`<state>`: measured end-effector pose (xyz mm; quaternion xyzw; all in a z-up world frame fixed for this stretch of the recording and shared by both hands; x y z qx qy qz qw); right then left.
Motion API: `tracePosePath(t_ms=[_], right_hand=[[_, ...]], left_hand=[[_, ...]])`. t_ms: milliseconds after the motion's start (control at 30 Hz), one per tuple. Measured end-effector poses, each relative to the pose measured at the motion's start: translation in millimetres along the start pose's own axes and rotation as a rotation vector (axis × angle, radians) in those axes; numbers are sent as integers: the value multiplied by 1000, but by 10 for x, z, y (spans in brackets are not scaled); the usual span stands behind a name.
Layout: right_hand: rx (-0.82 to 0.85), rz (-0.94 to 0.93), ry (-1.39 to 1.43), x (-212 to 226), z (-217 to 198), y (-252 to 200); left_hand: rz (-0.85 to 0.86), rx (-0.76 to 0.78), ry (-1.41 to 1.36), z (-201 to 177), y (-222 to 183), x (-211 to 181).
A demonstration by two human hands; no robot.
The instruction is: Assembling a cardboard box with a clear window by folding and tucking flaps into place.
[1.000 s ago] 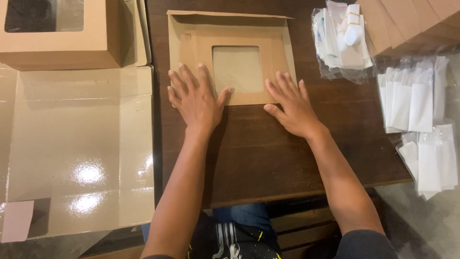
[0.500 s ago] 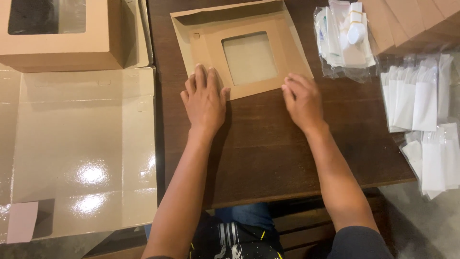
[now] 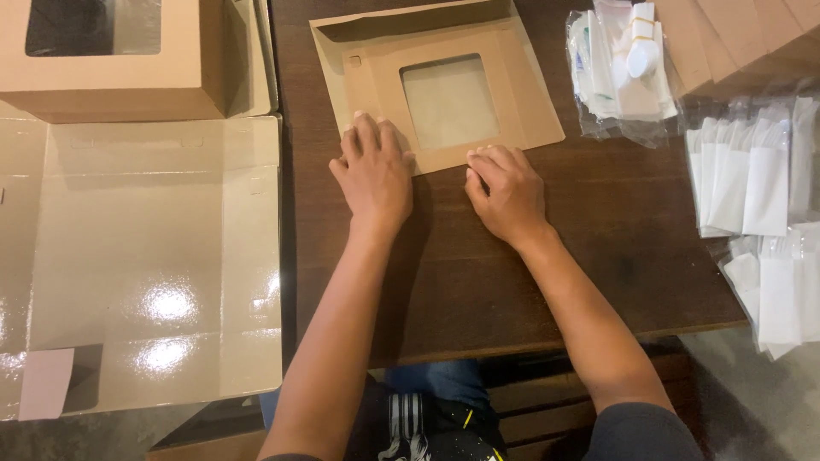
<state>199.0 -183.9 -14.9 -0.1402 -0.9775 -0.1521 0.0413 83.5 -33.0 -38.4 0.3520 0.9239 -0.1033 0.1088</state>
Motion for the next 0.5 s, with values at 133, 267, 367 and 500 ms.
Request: tracePosePath(t_ms=[133, 267, 367, 500], right_hand=[[-19, -6, 11, -42, 23, -10], [-11, -2, 36, -56, 8, -17], [-18, -18, 47, -70, 17, -2], [-30, -34, 11, -89, 79, -9]], left_hand=[[-37, 31, 139, 174, 282, 1], [109, 154, 263, 72, 336, 99], [276, 206, 284, -15, 339, 315], [377, 244, 188, -267, 162, 460]])
Point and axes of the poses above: each hand's wrist, its own y-axis towards the middle knuckle, its own z-axis out of the palm, x = y × z, the point moved 6 cm from there along y, towards the middle knuckle, and after that the axes turned 14 degrees about x, right-handed, at the moved point
